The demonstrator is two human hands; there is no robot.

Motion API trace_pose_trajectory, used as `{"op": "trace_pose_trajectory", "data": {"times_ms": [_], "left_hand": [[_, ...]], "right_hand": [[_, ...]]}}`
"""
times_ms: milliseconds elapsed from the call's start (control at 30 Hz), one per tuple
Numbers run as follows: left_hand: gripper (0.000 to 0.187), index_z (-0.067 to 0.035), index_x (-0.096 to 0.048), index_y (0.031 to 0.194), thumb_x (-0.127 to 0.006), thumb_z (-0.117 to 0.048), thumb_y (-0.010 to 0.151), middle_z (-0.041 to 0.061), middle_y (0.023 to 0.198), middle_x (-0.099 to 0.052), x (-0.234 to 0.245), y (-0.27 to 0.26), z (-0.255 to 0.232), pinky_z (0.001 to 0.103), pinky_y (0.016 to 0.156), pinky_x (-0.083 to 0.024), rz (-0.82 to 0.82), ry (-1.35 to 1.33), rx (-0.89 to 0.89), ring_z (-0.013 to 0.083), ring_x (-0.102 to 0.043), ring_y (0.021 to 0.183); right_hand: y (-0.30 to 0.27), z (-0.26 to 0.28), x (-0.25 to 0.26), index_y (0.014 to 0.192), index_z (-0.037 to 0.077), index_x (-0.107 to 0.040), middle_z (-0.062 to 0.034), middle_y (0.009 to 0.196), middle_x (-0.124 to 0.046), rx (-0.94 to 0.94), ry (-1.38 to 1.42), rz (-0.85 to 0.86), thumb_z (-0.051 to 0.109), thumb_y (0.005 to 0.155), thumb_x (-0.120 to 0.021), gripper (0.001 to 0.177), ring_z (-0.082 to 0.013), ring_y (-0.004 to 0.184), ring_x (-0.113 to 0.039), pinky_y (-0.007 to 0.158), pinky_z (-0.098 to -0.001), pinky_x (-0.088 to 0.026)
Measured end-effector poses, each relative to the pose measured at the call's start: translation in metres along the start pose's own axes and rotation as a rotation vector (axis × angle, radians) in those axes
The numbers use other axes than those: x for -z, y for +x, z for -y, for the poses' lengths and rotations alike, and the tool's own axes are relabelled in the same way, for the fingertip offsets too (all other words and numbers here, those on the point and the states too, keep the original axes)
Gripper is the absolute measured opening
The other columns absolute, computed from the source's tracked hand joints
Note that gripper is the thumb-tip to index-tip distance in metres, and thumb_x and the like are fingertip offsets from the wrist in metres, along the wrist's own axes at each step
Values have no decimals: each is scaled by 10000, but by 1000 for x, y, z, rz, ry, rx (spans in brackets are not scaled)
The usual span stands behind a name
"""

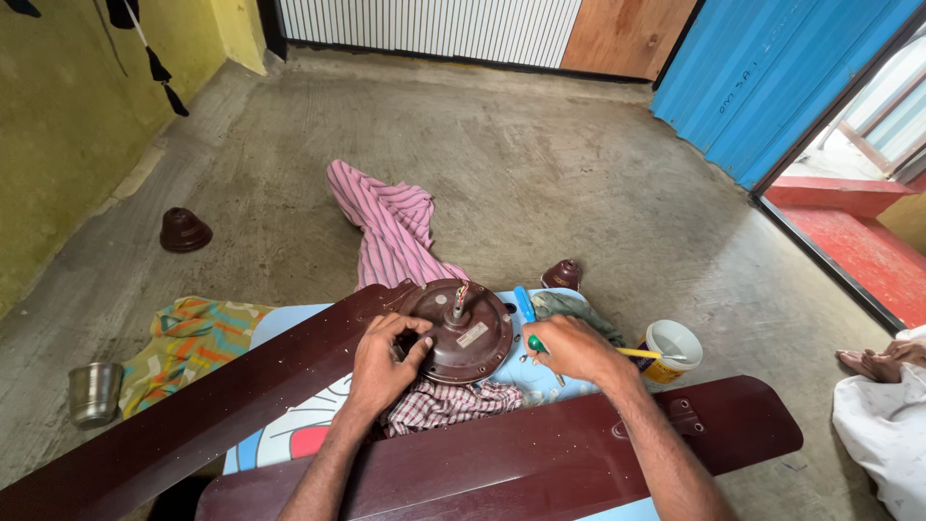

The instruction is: The person uses a screwdriver to loosen and remove screws from the cover of a ceiling fan motor. After removing the screws, the person lifts off the motor cover to expose the internal components.

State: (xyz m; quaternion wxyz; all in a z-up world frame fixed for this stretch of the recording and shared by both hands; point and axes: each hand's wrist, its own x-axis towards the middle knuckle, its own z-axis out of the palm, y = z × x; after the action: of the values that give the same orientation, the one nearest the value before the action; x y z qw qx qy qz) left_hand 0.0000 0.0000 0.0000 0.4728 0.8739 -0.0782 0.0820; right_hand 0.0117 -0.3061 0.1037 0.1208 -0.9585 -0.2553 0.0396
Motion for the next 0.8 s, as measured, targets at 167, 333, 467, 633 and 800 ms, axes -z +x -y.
{"op": "trace_pose_trajectory", "data": {"times_ms": [167, 333, 467, 633, 800], "left_hand": [[686, -75, -632, 1279, -848, -454, 750, 173, 1378, -515, 16, -7, -33, 499, 1066, -390, -99, 161, -165, 338, -443, 1281], [580, -74, -654, 1273, -803, -346, 784, 158, 1350, -574, 22, -6, -32, 480, 1043, -434, -130, 25, -266, 339, -533, 1262], [390, -108, -696, 1223, -714, -281, 875, 108, 1221, -615, 20, -5, -28, 451, 927, -529, -261, 172, -255, 286, -617, 1119], [350, -84, -728, 1082, -729, -375, 886, 97, 955, -632, 24, -6, -30, 448, 818, -529, -317, 284, -72, 272, -635, 949], [431, -67, -747, 1025, -749, -454, 834, 85, 958, -695, 24, -6, -35, 437, 825, -527, -294, 209, -138, 264, -654, 936]], "right_hand": [[-3, -1, -7, 928, 55, -705, -155, 873, -760, -41, 41, 43, 80, 818, -764, 128, -348, 890, -735, 757, -469, -552], [-3, -9, -5, 954, 49, -693, -110, 855, -766, -118, 197, 96, 116, 810, -781, 182, -271, 817, -760, 729, -430, -568], [14, -14, -6, 984, 37, -725, -130, 881, -759, -56, 253, -181, 122, 841, -764, 171, -261, 826, -759, 729, -402, -580], [29, -8, -11, 997, 35, -742, -146, 899, -754, 52, 232, -213, 110, 834, -769, 182, -279, 843, -736, 751, -412, -562], [21, 12, -9, 981, 62, -740, -108, 881, -780, -128, 330, 29, 126, 869, -709, 133, -259, 785, -770, 742, -406, -591]]}}
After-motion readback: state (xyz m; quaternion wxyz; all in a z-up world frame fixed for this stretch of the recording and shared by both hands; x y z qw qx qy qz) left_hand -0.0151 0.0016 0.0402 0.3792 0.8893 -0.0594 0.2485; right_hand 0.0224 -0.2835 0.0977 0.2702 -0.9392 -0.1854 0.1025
